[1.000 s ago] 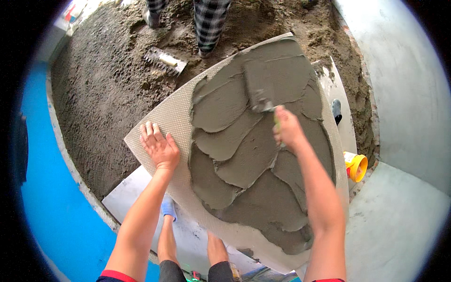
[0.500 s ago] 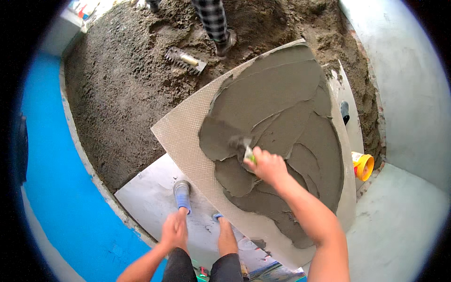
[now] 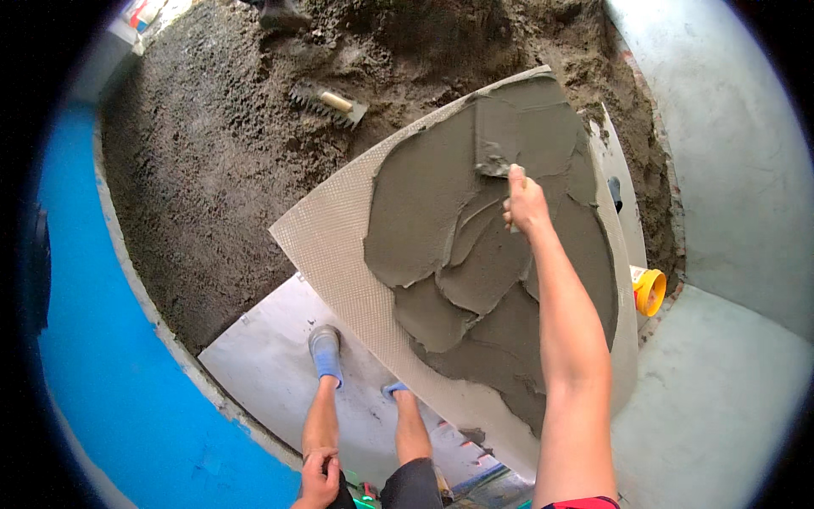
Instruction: The person spreads adhesive onto the back of a large tile using a trowel after scooping it out of a bucket.
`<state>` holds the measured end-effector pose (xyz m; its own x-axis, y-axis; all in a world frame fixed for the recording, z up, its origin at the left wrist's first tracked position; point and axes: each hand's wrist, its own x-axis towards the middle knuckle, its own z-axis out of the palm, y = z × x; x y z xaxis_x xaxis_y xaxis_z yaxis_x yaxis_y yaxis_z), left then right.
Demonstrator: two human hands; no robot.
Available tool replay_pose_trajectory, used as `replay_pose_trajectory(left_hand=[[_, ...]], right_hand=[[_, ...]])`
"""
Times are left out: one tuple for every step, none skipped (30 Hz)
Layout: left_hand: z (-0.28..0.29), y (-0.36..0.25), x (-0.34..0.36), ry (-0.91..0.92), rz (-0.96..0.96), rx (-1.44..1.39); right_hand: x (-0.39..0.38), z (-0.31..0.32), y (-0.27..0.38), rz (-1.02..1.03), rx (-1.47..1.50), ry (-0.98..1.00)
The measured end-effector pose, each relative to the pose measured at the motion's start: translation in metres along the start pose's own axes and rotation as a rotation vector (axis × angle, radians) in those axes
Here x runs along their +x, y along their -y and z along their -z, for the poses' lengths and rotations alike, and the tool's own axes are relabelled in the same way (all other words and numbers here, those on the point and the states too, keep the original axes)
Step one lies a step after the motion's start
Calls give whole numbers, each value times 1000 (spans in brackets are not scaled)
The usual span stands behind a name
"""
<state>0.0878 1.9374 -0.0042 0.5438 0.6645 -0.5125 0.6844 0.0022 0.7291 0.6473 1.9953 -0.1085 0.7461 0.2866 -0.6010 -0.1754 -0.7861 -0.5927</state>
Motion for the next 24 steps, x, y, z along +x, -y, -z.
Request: replay_pose_trajectory(left_hand=[[-3,4,-12,80,125,-32],[-9,9,-20,101,155,-44],[-18,15,-27,130,184,-63],[-27,22,-34,159,214,-80],[-36,28,-38,118,51,-5],[-38,22,-36,144,102,-78],[-41,15,-32,171,154,-148],[-40,10,-31,196,215,-209],[-41,16,-35,251,174,-109],[-44,20,-39,270,194,-109],[-48,23,-40,292,204,-111],[-51,23,-39,305,209,-113],[-51,24,-41,283,212,-156],[-51,26,-43,287,215,-137],[-51,29,-44,291,217,-119],[-52,32,-47,296,220,-100],[-53,36,-47,281,193,-91],[-54,39,-48,267,166,-82],[-55,42,-49,253,139,-74],[-55,42,-50,256,153,-78],[-56,41,-49,260,166,-83],[-57,41,-48,264,178,-89],[-57,42,-47,266,184,-79],[-58,42,-47,274,187,-72]], right_hand=[[-11,-11,-7,19,16,70],[-21,-20,-9,50,33,139],[-32,-29,-15,60,-14,184],[-43,-38,-21,70,-60,230],[-57,-48,-24,83,-122,261],[-68,-55,-28,97,-186,286],[-74,-61,-38,191,-249,261],[-85,-68,-39,184,-294,271],[-99,-77,-37,173,-339,282],[-112,-85,-34,165,-349,298],[-125,-92,-28,160,-359,303],[-133,-100,-22,165,-367,309],[-143,-110,-23,234,-376,293],[-149,-119,-24,221,-377,327],[-156,-129,-24,228,-370,342],[-164,-138,-24,234,-362,357],[-169,-148,-26,239,-386,375],[-175,-156,-29,256,-370,393],[-182,-163,-33,288,-370,380],[-189,-170,-38,318,-373,368],[-196,-177,-43,304,-380,373],[-203,-184,-48,289,-387,377],[-211,-191,-54,273,-397,378],[-222,-198,-59,264,-375,399]])
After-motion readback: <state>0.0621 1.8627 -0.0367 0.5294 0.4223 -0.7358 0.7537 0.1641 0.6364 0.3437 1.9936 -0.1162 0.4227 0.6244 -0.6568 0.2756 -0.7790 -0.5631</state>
